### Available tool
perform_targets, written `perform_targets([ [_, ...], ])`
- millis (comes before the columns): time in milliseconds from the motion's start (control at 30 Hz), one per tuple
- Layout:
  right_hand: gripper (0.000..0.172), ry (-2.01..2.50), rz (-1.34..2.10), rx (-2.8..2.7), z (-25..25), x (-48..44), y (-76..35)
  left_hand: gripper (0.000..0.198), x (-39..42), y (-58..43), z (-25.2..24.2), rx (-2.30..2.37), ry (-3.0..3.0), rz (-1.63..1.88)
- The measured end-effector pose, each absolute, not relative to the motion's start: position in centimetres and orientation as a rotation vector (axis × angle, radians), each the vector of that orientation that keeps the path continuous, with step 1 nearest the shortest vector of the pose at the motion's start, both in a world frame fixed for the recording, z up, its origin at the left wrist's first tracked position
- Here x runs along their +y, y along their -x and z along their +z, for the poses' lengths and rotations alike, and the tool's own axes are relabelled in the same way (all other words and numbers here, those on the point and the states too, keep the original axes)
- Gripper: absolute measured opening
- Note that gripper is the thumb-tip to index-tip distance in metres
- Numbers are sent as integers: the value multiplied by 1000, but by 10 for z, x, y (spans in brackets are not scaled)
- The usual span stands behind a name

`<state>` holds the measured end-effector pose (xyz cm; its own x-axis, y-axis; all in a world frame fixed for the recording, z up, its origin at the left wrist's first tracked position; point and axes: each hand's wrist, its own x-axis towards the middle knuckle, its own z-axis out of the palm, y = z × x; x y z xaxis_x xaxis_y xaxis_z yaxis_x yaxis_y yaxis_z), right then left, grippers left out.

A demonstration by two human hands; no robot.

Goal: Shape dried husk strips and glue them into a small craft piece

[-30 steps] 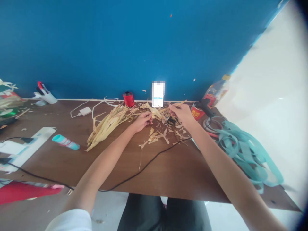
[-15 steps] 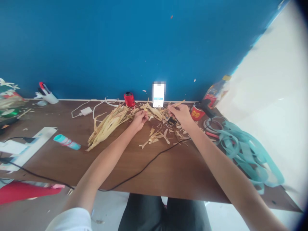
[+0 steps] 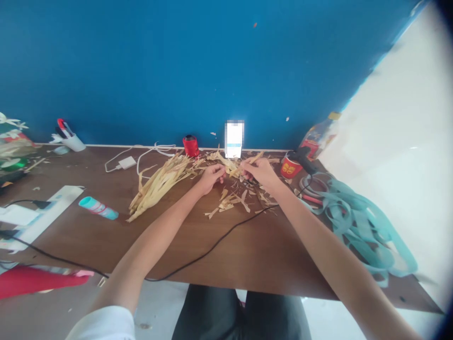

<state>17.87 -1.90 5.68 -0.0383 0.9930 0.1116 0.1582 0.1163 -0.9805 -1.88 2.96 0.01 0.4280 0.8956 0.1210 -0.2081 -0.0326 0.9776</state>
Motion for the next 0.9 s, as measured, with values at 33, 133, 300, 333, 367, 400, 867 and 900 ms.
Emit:
perform_targets([
  [33,24,1230,1091,-1431,56,-20,-178,29,29,19,0,690,-1310,993],
  [133,20,1260,1129,-1523,56,-21,-177,30,28,20,2,682,-1340,935],
  [300,20,1350,1007,-1609,58,-23,-178,30,28,21,2,653,-1355,870],
  [333,20,1370,990,-1624,58,-23,-178,29,28,21,2,652,-1355,866],
  [367,20,1388,981,-1641,59,-23,-178,29,28,21,2,655,-1354,864],
  [400,20,1401,980,-1657,60,-24,-178,29,28,22,2,658,-1354,862],
  [867,28,1425,952,-1742,66,-29,-178,32,30,22,2,636,-1448,789],
  [900,29,1424,948,-1760,65,-29,-178,31,31,22,2,633,-1453,778],
])
